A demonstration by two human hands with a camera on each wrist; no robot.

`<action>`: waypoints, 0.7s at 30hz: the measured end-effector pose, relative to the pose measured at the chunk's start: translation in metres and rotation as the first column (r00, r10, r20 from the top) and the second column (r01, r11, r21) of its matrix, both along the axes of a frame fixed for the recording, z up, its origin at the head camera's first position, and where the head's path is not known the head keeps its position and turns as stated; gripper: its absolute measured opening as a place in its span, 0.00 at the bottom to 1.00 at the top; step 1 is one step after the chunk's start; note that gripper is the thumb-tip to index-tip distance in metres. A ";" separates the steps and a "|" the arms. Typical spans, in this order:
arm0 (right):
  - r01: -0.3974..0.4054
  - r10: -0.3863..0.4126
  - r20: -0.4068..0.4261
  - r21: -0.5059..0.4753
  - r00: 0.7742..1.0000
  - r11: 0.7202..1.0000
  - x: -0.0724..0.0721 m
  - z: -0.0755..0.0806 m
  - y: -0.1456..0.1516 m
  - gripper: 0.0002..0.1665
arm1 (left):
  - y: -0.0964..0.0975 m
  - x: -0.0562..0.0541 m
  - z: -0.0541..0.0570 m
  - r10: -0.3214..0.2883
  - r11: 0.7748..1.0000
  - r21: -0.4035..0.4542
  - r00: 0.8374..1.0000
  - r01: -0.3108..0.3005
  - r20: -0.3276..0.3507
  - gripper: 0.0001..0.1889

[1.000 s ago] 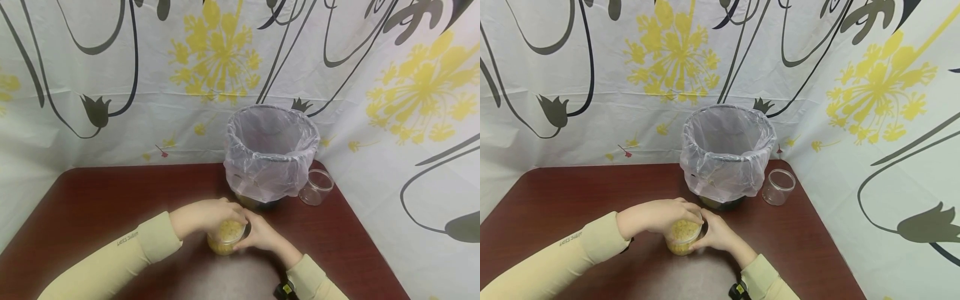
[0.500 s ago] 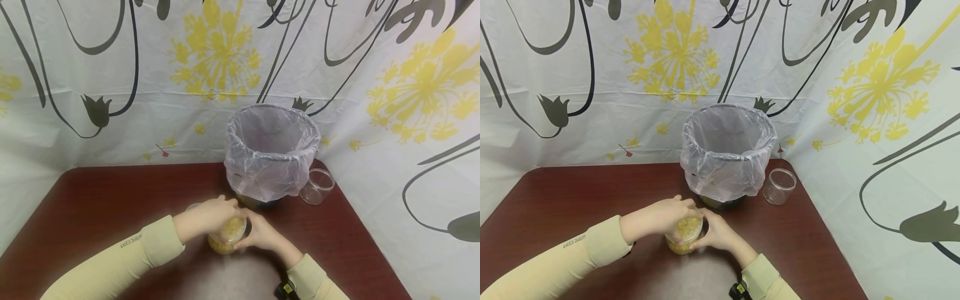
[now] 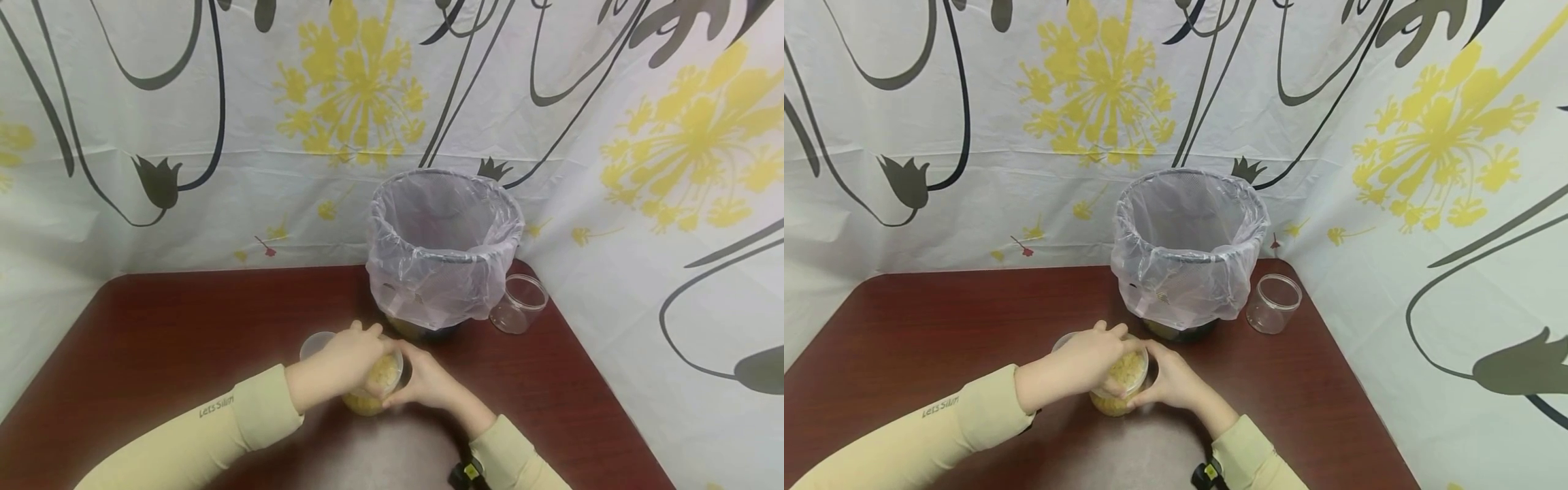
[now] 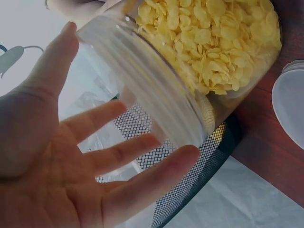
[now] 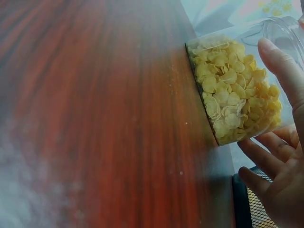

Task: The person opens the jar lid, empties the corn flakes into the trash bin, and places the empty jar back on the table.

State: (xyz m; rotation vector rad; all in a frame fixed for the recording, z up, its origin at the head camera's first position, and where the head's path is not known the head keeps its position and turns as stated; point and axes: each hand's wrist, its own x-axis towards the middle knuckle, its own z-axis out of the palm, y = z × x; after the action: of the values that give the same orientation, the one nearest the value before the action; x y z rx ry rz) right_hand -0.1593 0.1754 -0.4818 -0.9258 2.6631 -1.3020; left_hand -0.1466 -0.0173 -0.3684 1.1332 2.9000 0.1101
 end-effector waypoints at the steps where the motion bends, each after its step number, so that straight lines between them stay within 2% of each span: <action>1: 0.003 -0.003 0.002 0.003 1.000 1.000 0.000 0.000 0.000 0.54 | 0.000 0.000 -0.001 0.005 1.000 0.002 1.000 -0.005 -0.002 0.39; 13: 0.019 -0.019 0.003 0.031 1.000 0.999 0.001 0.001 0.000 0.58 | -0.009 0.005 0.003 0.013 1.000 0.025 1.000 -0.014 0.022 0.39; 18: 0.009 -0.008 -0.006 0.024 1.000 1.000 0.000 0.000 0.001 0.60 | -0.012 0.004 0.008 -0.011 1.000 0.001 0.999 0.011 0.046 0.42; 21: -0.003 0.003 -0.002 0.000 1.000 1.000 0.000 0.000 0.001 0.57 | -0.012 0.001 0.015 -0.059 0.997 -0.050 0.995 0.063 0.077 0.44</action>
State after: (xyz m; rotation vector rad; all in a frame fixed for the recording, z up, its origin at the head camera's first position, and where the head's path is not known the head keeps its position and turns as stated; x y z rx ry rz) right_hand -0.1594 0.1762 -0.4819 -0.9308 2.6626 -1.3008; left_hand -0.1456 -0.0293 -0.3536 1.1811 2.7827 0.0733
